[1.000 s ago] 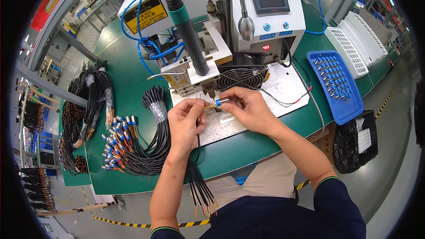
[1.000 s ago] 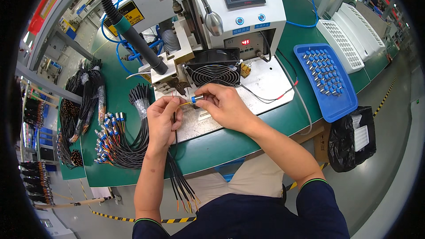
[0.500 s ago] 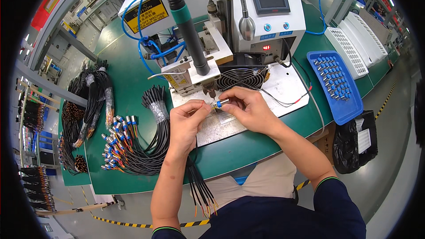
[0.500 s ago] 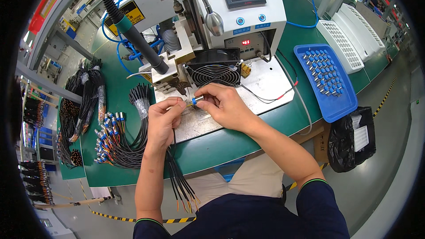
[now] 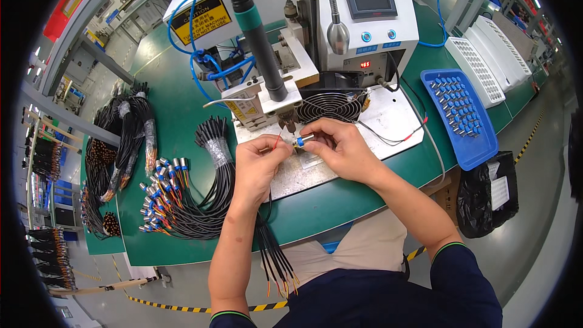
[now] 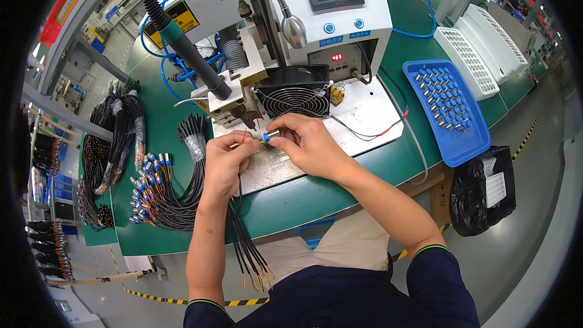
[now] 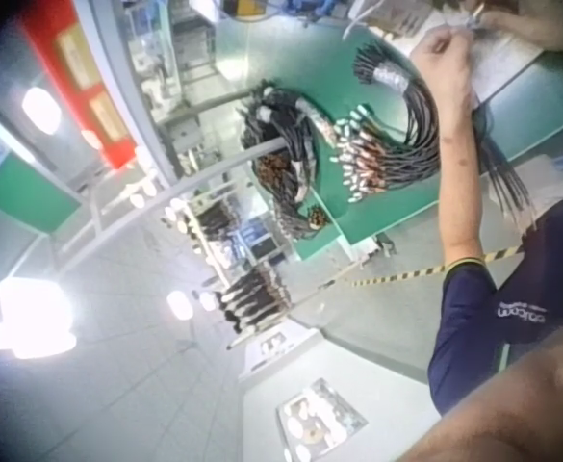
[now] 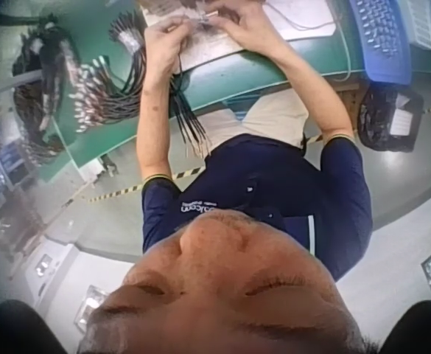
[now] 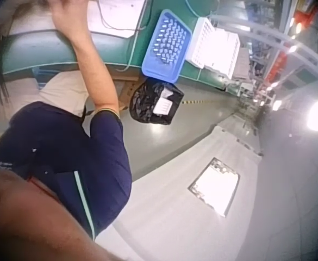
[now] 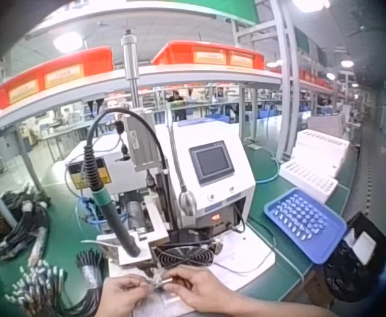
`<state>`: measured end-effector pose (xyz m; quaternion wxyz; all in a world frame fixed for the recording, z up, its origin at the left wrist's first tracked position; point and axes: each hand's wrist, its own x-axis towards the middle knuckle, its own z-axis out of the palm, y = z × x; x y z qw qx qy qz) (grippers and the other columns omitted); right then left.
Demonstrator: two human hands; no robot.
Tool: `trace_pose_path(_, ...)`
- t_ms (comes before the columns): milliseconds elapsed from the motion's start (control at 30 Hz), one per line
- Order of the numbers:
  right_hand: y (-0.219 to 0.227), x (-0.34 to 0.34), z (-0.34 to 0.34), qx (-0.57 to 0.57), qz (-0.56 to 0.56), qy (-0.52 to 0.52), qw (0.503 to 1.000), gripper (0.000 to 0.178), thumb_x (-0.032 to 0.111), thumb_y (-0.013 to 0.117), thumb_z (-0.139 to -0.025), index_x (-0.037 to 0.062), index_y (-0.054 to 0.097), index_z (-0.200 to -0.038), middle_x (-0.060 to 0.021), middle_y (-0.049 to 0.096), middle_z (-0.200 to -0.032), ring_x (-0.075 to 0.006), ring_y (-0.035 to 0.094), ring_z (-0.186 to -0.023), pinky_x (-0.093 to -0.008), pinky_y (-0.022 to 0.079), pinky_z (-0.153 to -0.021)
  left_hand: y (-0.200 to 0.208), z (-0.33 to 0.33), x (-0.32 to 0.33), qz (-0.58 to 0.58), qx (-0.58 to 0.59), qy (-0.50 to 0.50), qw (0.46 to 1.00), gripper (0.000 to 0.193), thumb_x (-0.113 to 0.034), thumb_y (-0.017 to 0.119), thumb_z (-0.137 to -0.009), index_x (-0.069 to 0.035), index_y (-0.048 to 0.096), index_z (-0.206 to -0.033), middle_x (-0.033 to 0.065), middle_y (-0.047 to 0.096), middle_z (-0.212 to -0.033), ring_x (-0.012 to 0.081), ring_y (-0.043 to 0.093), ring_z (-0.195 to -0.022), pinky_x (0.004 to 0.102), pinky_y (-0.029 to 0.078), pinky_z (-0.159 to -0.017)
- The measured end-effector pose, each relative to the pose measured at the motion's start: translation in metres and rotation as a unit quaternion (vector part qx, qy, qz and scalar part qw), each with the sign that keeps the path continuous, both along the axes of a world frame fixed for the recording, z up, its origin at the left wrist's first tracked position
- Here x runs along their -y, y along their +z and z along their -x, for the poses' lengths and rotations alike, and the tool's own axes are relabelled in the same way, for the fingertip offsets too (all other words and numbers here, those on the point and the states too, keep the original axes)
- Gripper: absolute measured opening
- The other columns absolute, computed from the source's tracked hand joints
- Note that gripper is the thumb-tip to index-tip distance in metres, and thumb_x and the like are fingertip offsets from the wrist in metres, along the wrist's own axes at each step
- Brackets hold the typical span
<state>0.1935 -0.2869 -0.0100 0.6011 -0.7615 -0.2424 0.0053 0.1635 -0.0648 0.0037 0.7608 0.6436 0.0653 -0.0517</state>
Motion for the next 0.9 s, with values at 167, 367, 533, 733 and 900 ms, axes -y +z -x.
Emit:
trace_pose_path(167, 0.0004, 0.0000, -0.0008, -0.003, 0.004, 0.001, 1.000, 0.022, 0.008, 0.082, -0.100, -0.0010, 0.078, -0.120, 0.0016, 0.069, -0.089, -0.0046, 0.052, -0.074, -0.0251, 0.045, -0.066, -0.0001, 0.0004, 0.0028, -0.007, 0.004, 0.013, 1.000, 0.004, 0.003, 0.082, -0.094, 0.005, 0.078, -0.095, -0.0010, 0.068, -0.081, 0.0014, 0.045, -0.057, 0.0220, 0.027, -0.050)
trace_pose_path(367, 0.0008, 0.0001, -0.0009, -0.015, 0.007, 0.003, 1.000, 0.023, 0.008, 0.082, -0.100, -0.0013, 0.078, -0.120, 0.0020, 0.068, -0.088, -0.0042, 0.052, -0.075, -0.0246, 0.045, -0.067, -0.0024, 0.0000, 0.0027, -0.017, 0.011, 0.013, 1.000, 0.004, 0.003, 0.082, -0.094, 0.004, 0.079, -0.095, -0.0013, 0.068, -0.081, 0.0012, 0.046, -0.057, 0.0217, 0.028, -0.050)
trace_pose_path(533, 0.0012, 0.0004, -0.0005, -0.015, 0.011, 0.001, 1.000, 0.024, 0.008, 0.083, -0.099, -0.0017, 0.078, -0.120, 0.0016, 0.069, -0.088, -0.0044, 0.053, -0.075, -0.0246, 0.046, -0.067, -0.0028, 0.0007, 0.0034, -0.023, 0.012, 0.017, 1.000, 0.002, 0.004, 0.081, -0.094, 0.004, 0.079, -0.094, -0.0010, 0.068, -0.080, 0.0016, 0.047, -0.058, 0.0219, 0.029, -0.051)
trace_pose_path(733, 0.0031, -0.0001, 0.0000, -0.002, 0.005, 0.002, 1.000, 0.024, 0.007, 0.083, -0.099, -0.0019, 0.077, -0.120, -0.0002, 0.070, -0.089, -0.0054, 0.055, -0.075, -0.0255, 0.048, -0.068, -0.0043, 0.0005, 0.0028, -0.019, 0.016, 0.019, 1.000, 0.001, 0.005, 0.080, -0.093, 0.004, 0.079, -0.093, -0.0002, 0.069, -0.082, 0.0017, 0.048, -0.059, 0.0216, 0.030, -0.051)
trace_pose_path(900, 0.0035, 0.0014, -0.0004, -0.008, 0.008, 0.005, 1.000, 0.025, 0.008, 0.083, -0.099, -0.0020, 0.077, -0.121, -0.0007, 0.070, -0.089, -0.0059, 0.056, -0.075, -0.0260, 0.048, -0.068, -0.0029, 0.0005, 0.0038, -0.016, 0.005, 0.018, 1.000, 0.001, 0.006, 0.079, -0.093, 0.005, 0.079, -0.094, 0.0002, 0.070, -0.084, 0.0017, 0.048, -0.059, 0.0212, 0.030, -0.051)
